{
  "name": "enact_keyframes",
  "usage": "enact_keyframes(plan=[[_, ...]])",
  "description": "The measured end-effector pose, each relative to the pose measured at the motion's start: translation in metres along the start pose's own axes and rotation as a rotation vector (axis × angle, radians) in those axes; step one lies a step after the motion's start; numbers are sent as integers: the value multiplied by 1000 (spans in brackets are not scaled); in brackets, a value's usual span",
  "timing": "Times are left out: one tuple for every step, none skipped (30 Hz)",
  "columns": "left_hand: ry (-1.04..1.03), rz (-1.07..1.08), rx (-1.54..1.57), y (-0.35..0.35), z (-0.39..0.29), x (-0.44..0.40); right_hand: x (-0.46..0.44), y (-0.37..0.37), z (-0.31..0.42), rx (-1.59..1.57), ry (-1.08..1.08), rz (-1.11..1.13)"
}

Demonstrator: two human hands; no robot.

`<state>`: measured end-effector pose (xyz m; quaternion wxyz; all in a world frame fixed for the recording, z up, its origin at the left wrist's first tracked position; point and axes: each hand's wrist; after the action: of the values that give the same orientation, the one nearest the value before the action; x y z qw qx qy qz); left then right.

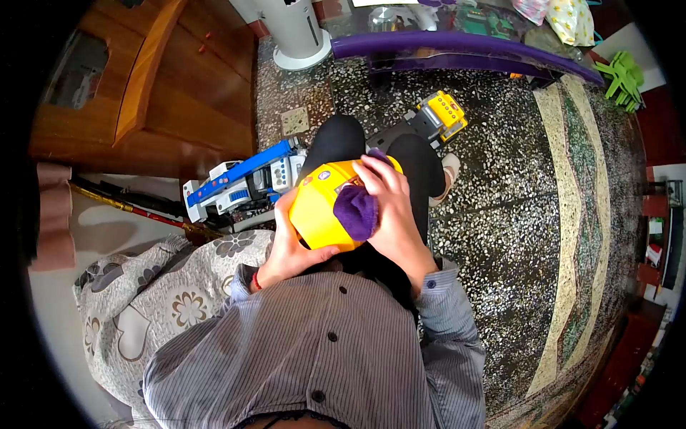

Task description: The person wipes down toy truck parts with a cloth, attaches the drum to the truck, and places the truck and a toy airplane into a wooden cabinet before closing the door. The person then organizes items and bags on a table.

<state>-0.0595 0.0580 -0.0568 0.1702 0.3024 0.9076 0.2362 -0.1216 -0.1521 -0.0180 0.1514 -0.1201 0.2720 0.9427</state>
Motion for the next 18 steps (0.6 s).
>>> enact_keyframes(plan=[[-28,6,-33,0,1,1,-6,0,2,3,0,37],[-42,0,-25,0,3,1,-13,-1,0,6,17,73],[-73,0,-55,-1,3,1,-21,-1,-2,41,-15,145],[-106,0,-87,-1,4,1,-31,-3,-4,55,-22,178],[-140,0,-119,-1,4,1,-42,-6,-6,69,-27,209],[-137,-5,-89,-3,6,2,-54,-10,-9,98,-93,288],[-121,-7,-82,-3,7,3,-66,-18,-11,94,-102,307],[-106,-9,-76,-2,7,3,-82,-22,-9,131,-222,462],[-91,-13,-69,-2,6,4,-100,-23,-4,169,-341,618],[-23,-7,-17,-1,5,4,-115,-25,2,235,-425,727],[31,7,42,0,4,3,-123,-26,6,255,-489,759],[84,21,101,2,4,3,-122,-27,5,284,-451,741],[137,35,160,4,3,2,-120,-28,4,312,-414,724],[86,35,100,7,2,-1,-112,-27,-6,240,-373,697],[125,33,194,9,-1,-2,-103,-21,-16,170,-333,670],[162,31,290,10,-3,-4,-96,-11,-14,-28,-388,647],[200,29,386,10,-4,-6,-80,4,-6,-138,-240,543],[193,45,368,14,2,-8,-60,7,-18,-105,-75,440]])
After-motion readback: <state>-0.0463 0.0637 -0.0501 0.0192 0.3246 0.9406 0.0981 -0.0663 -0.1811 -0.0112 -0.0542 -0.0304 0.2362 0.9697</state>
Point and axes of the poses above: each hand's wrist, its own x-axis away from the middle knuckle, its own y-axis out of the back of the hand, z = x × y, and after that the axes turned 8 degrees about -x, right-handed
